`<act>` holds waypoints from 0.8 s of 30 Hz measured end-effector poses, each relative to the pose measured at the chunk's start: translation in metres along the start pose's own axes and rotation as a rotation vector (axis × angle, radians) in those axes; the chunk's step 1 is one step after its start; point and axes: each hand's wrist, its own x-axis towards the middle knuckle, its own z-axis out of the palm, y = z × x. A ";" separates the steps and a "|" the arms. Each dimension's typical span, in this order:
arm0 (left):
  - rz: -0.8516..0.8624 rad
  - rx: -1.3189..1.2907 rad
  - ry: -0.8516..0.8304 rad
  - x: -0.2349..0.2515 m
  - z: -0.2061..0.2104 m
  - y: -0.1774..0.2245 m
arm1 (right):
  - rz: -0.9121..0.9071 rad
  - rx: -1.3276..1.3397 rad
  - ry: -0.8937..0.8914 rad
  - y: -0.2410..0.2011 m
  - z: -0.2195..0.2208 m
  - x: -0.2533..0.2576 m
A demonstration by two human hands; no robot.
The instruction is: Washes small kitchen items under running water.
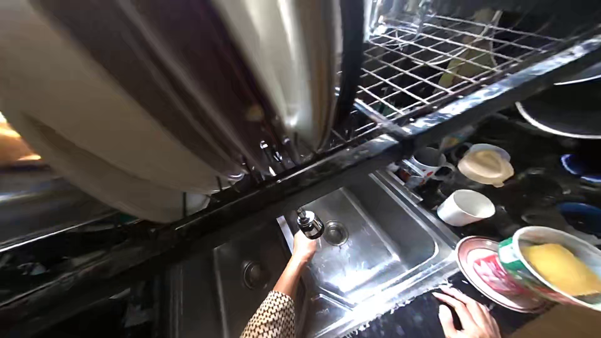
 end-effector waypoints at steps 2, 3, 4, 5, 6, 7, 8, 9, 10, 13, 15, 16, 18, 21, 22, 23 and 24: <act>0.113 0.176 0.117 0.008 -0.022 0.020 | -0.001 -0.001 -0.017 0.001 0.001 -0.001; 0.163 0.308 0.168 0.019 -0.031 0.027 | 0.003 -0.002 -0.020 0.002 0.001 -0.002; 0.177 0.476 0.196 0.031 -0.040 0.033 | 0.004 -0.003 -0.017 0.001 0.001 -0.002; 0.172 0.618 0.208 0.043 -0.048 0.039 | 0.001 -0.009 -0.006 0.001 0.001 -0.002; 0.154 0.719 0.202 0.052 -0.055 0.044 | 0.000 -0.016 0.007 0.002 0.002 -0.004; 0.128 0.783 0.189 0.057 -0.060 0.047 | 0.001 -0.021 0.026 0.003 0.005 -0.005; 0.091 0.816 0.177 0.062 -0.063 0.046 | 0.005 -0.031 0.054 0.005 0.008 -0.006; 0.078 0.834 0.196 0.068 -0.065 0.039 | 0.011 -0.040 0.084 0.006 0.013 -0.008; 0.079 0.830 0.220 0.072 -0.065 0.029 | 0.015 -0.047 0.115 0.007 0.017 -0.010; 0.165 0.775 0.281 0.086 -0.063 0.001 | 0.024 -0.053 0.163 0.009 0.021 -0.009; 0.194 0.756 0.287 0.093 -0.063 -0.006 | 0.037 -0.072 0.160 0.008 0.021 -0.010; 0.197 0.766 0.271 0.095 -0.065 -0.006 | 0.047 -0.087 0.148 0.006 0.021 -0.009; 0.234 0.792 0.273 0.095 -0.067 -0.005 | 0.074 -0.116 0.118 -0.003 0.020 -0.007; 0.372 0.896 0.287 0.080 -0.065 -0.004 | 0.088 -0.075 0.068 -0.031 0.017 0.023; 0.428 0.889 0.302 0.072 -0.064 -0.004 | 0.052 -0.034 0.034 -0.042 0.019 0.039; 0.468 0.855 0.301 0.062 -0.061 -0.006 | 0.004 0.009 -0.028 -0.053 0.022 0.058; 0.497 0.809 0.289 0.053 -0.057 -0.010 | -0.036 0.049 -0.142 -0.065 0.025 0.078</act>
